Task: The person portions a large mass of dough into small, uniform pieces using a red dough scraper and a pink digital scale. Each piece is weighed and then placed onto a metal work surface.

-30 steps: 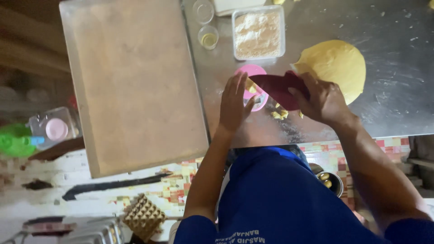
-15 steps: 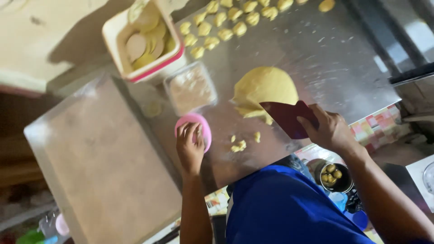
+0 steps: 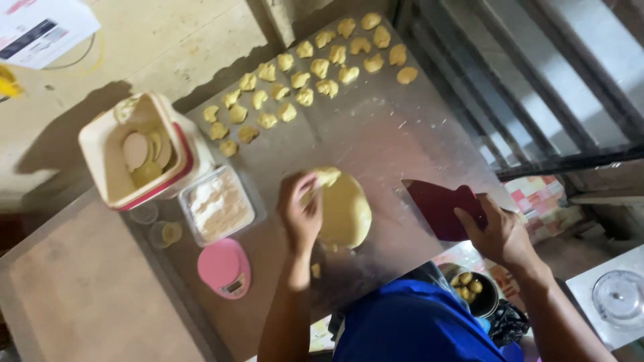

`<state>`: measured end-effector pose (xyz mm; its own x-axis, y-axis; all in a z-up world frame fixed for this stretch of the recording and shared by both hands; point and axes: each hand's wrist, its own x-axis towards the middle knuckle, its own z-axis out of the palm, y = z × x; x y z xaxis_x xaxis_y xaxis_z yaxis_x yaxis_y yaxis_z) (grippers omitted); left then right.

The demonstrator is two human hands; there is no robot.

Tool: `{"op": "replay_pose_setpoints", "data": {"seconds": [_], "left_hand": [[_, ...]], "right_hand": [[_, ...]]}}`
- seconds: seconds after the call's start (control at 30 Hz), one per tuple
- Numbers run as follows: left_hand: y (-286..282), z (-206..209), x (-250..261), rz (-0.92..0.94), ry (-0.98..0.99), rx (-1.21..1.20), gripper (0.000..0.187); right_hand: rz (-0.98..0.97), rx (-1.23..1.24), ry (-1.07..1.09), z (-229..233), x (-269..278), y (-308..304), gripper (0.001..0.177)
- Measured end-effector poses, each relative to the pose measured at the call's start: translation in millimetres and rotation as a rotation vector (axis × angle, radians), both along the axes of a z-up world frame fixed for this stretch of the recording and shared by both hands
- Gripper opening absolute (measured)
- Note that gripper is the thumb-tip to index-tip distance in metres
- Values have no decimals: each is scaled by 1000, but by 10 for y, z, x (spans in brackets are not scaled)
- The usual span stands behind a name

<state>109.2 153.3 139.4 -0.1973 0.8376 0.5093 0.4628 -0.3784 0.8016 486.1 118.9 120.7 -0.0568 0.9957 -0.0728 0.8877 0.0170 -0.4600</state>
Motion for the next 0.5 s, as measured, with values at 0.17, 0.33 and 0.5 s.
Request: {"op": "replay_pose_setpoints", "data": {"seconds": [0.17,0.33,0.5], "left_hand": [[1393,-558,823,-98,-196,-46,28],[2430,-1286,1062,-102,-50,-88,28],[2576,-1379,1000,-121,620,-19,27]], "right_hand": [[23,38,41,-92,273,211,31],[-95,-91,61,-195,560,221,29],[-153,-181,14,-253,737,254,33]]}}
